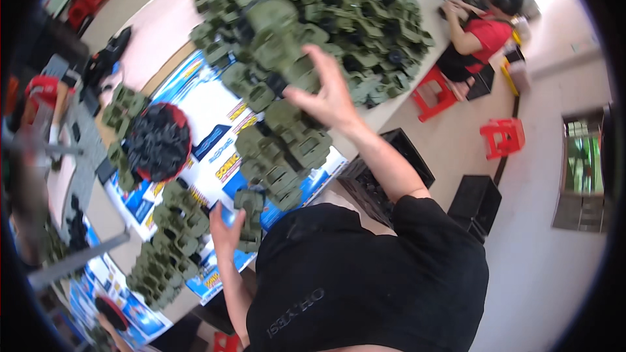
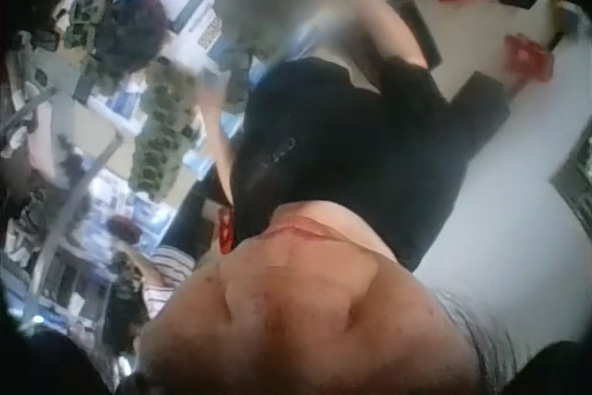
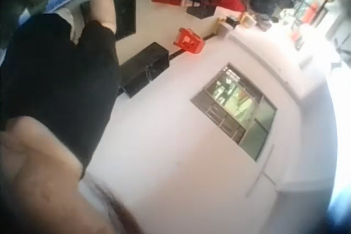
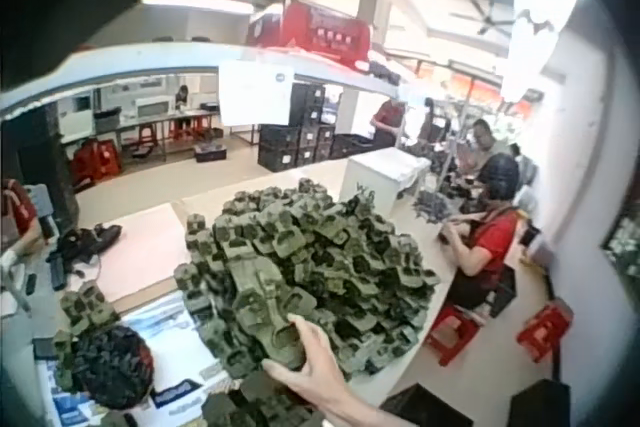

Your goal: The person assembles green plastic toy bodies with black wheels. They pick up a green body, attach a black wheel to each side, and place the assembled unit on a table. This process is repeated for multiple units.

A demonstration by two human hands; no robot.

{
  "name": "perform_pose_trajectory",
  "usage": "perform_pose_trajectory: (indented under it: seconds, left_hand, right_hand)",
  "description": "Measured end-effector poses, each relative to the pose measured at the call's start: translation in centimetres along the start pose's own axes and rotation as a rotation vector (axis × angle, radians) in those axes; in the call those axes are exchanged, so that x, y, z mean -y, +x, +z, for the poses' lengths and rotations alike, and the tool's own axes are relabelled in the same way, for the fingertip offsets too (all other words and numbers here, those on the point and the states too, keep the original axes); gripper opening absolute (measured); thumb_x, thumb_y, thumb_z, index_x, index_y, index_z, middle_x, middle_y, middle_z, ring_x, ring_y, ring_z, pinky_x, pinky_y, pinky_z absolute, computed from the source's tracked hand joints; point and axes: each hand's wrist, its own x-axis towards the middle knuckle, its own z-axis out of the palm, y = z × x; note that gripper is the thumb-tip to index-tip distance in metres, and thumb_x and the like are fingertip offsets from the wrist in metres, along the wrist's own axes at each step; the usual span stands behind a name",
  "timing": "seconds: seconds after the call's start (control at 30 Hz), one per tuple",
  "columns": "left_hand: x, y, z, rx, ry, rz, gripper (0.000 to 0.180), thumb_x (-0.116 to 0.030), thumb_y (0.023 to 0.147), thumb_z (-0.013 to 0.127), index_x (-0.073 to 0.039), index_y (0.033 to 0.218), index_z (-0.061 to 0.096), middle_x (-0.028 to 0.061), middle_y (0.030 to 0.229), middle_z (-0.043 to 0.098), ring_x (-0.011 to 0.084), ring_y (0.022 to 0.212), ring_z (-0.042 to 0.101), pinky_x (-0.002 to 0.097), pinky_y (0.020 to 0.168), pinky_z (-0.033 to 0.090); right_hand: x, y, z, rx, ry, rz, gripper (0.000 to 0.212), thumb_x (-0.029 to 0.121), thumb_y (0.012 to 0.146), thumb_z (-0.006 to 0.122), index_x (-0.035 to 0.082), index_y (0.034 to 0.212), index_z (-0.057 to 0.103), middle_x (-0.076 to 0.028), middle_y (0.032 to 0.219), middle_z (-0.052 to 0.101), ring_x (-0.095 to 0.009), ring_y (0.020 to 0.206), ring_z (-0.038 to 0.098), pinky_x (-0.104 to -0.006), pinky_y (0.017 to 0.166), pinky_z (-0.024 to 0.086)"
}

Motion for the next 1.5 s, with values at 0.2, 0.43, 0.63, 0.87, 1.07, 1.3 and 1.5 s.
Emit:
perform_pose_trajectory:
  seconds: [0.2, 0.43, 0.63, 0.87, 1.07, 1.3, 1.5]
  left_hand:
    - [-0.8, -3.3, 5.2, 0.095, 0.486, -0.137, 0.114, -0.043, 0.053, 0.084, -0.004, 0.141, 0.024, 0.023, 0.136, 0.032, 0.0395, 0.124, 0.034, 0.0462, 0.101, 0.03]
    - [-0.9, -2.7, 6.1, 0.085, 0.716, -0.286, 0.121, -0.046, 0.046, 0.085, -0.011, 0.143, 0.021, 0.0196, 0.139, 0.031, 0.0376, 0.129, 0.027, 0.0613, 0.099, 0.025]
    - [-2.3, -4.1, 4.2, -0.054, 0.601, -0.326, 0.119, -0.03, 0.046, 0.087, -0.02, 0.144, 0.021, 0.0263, 0.136, 0.033, 0.0424, 0.126, 0.033, 0.0556, 0.1, 0.029]
    - [-2.5, -4.7, 3.9, 0.014, 0.479, -0.466, 0.107, -0.025, 0.052, 0.085, -0.014, 0.141, 0.027, 0.0185, 0.131, 0.035, 0.0371, 0.118, 0.042, 0.0407, 0.1, 0.038]
    - [-3.0, -3.7, 5.2, 0.101, 0.728, -0.465, 0.1, -0.056, 0.055, 0.077, -0.012, 0.136, 0.038, 0.0132, 0.132, 0.039, 0.0299, 0.128, 0.033, 0.0447, 0.107, 0.024]
    - [-2.9, -1.5, 5.9, 0.092, 0.707, -0.486, 0.087, -0.054, 0.056, 0.077, -0.005, 0.123, 0.049, 0.0139, 0.121, 0.053, 0.0275, 0.118, 0.046, 0.0441, 0.098, 0.037]
    - [-0.7, -1.4, 4.0, 0.011, 0.497, -0.399, 0.07, -0.047, 0.056, 0.079, -0.003, 0.106, 0.058, 0.016, 0.097, 0.064, 0.0319, 0.093, 0.061, 0.0404, 0.082, 0.048]
  right_hand:
    - [-16.0, 3.2, -18.7, -0.47, -0.435, 0.211, 0.076, 0.034, 0.065, 0.077, 0.002, 0.125, 0.044, -0.023, 0.112, 0.048, -0.035, 0.106, 0.046, -0.0413, 0.092, 0.038]
    - [-39.6, 1.7, -35.0, -0.404, -0.948, 0.8, 0.085, 0.047, 0.061, 0.077, 0.012, 0.131, 0.044, -0.02, 0.114, 0.058, -0.032, 0.098, 0.06, -0.0386, 0.082, 0.049]
    - [-53.1, 1.2, -36.6, -0.141, 0.122, 0.711, 0.031, 0.001, 0.076, 0.068, 0.001, 0.106, 0.059, -0.007, 0.09, 0.063, -0.017, 0.077, 0.06, -0.0284, 0.067, 0.05]
    - [-62.0, 5.7, -36.4, -0.065, 0.031, 0.907, 0.028, -0.002, 0.072, 0.066, 0.002, 0.1, 0.065, -0.006, 0.076, 0.062, -0.018, 0.068, 0.055, -0.0346, 0.054, 0.046]
    - [-62.6, 7.2, -34.7, -0.174, -0.026, 0.881, 0.028, -0.001, 0.073, 0.064, 0.003, 0.1, 0.066, -0.009, 0.082, 0.064, -0.02, 0.07, 0.056, -0.0363, 0.057, 0.047]
    - [-54.4, 2.1, -34.2, -0.676, -0.35, 0.74, 0.028, 0.0, 0.073, 0.061, 0.004, 0.1, 0.067, -0.012, 0.089, 0.066, -0.022, 0.073, 0.058, -0.0383, 0.059, 0.048]
    - [-33.0, -3.5, -24.9, -0.739, -0.442, 0.364, 0.027, 0.008, 0.079, 0.059, 0.005, 0.105, 0.066, -0.014, 0.099, 0.067, -0.025, 0.078, 0.061, -0.0357, 0.071, 0.05]
